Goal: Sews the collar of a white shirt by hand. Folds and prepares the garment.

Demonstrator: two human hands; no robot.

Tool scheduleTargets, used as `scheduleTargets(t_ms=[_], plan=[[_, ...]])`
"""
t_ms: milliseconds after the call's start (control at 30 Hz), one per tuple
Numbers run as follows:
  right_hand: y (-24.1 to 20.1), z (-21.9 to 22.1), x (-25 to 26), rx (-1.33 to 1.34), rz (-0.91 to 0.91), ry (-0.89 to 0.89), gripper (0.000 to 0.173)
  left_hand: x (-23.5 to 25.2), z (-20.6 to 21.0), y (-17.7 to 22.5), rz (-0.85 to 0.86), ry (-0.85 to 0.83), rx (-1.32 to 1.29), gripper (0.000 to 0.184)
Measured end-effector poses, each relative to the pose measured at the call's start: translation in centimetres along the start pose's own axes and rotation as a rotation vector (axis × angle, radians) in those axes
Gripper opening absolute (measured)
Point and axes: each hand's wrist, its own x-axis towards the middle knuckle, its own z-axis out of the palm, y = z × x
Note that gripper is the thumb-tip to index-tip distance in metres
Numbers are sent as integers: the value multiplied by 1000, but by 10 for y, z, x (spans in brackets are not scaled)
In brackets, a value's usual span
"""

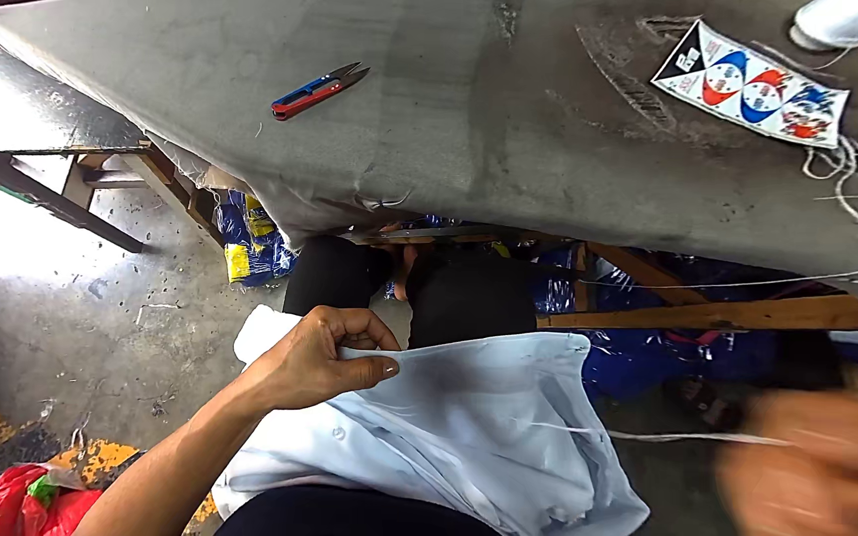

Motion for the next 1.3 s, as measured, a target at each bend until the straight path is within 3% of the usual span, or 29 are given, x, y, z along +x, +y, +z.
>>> scheduleTargets(t_ms=[33,100,300,1300], plan=[[14,11,4,2,14,-159,10,0,1,0,-1,3,-1,11],[48,41,7,-15,-3,-302,11,0,1,0,4,15,3,10],[94,82,-3,-359,-36,-199,11,-1,0,-1,18,16,-25,8],[94,83,1,-495,-98,-217,14,-2,-1,-5,81,-28,-34,9]])
